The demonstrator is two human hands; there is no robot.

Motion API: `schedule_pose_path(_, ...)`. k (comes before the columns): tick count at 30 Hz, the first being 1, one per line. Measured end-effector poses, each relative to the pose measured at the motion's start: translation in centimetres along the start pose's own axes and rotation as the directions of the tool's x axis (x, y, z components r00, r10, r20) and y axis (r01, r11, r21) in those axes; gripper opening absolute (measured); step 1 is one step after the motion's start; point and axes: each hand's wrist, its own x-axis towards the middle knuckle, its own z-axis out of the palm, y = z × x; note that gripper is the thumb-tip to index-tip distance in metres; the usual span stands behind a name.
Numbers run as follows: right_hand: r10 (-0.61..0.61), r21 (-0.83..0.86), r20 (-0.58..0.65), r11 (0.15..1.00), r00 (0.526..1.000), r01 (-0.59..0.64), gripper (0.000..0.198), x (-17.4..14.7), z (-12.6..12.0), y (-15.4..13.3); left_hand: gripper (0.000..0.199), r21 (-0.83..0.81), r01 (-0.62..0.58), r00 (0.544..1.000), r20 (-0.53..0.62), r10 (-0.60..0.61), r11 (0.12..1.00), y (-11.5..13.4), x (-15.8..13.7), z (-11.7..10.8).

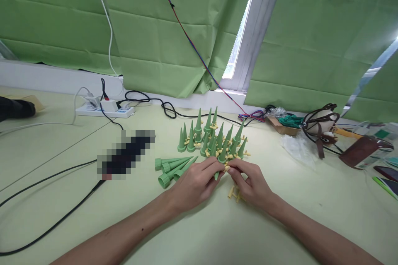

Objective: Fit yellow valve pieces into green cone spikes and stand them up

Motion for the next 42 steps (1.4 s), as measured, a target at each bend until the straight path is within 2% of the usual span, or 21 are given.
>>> schedule_pose_path(21, -0.027, -0.018, -0.002, 0.999, 1.000, 0.027, 0.020, 0.02, 0.05, 0.06, 0.015, -0.061, 0.028, 1.000, 0.008, -0.027, 0.998, 0.17, 0.08, -0.22)
schedule_pose_path(42, 0.000, -0.030, 0.007, 1.000, 1.000, 0.000, 0.026, 0.03, -0.02, -0.17, 0.013, -0.018, -0.002, 1.000, -0.011, 0.001, 1.000, 0.00, -0.09, 0.18)
